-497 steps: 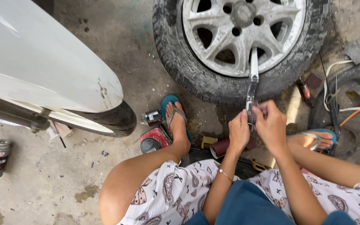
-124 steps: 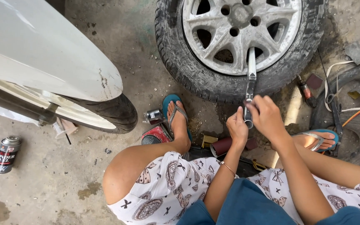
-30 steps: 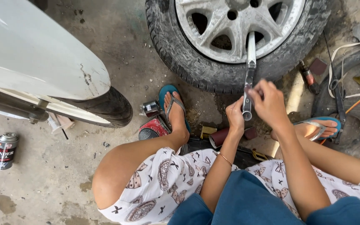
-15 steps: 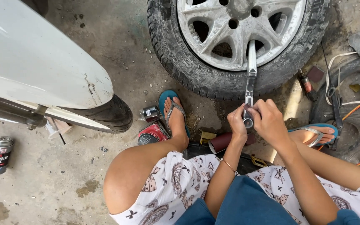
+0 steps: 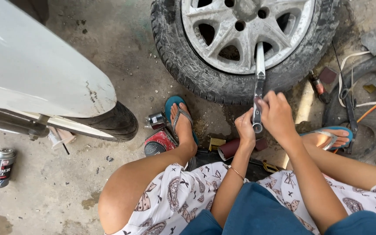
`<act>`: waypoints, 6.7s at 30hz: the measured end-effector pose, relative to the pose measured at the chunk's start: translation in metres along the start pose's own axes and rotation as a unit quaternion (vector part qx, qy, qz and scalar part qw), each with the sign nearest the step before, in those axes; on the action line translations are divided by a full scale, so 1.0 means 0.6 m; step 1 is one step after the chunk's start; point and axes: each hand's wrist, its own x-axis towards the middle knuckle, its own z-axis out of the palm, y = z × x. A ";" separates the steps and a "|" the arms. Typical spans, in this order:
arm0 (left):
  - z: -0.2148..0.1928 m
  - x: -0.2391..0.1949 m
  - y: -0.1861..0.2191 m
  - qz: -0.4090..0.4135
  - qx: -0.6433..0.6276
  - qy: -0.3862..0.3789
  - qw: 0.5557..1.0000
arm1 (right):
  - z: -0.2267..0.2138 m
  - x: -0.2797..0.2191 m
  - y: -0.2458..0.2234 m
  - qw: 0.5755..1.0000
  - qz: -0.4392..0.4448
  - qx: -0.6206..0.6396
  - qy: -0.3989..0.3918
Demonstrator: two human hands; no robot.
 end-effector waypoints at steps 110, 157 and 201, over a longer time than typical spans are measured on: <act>-0.006 0.019 -0.029 0.016 0.081 0.038 0.996 | 0.028 0.012 -0.020 0.993 -0.014 -0.069 0.100; 0.041 -0.207 0.372 0.275 0.252 -0.189 0.908 | -0.144 -0.039 0.005 0.496 0.268 0.823 0.069; -0.035 -0.023 0.044 -0.015 0.224 -0.132 0.965 | -0.042 -0.023 -0.050 0.956 0.245 0.158 0.013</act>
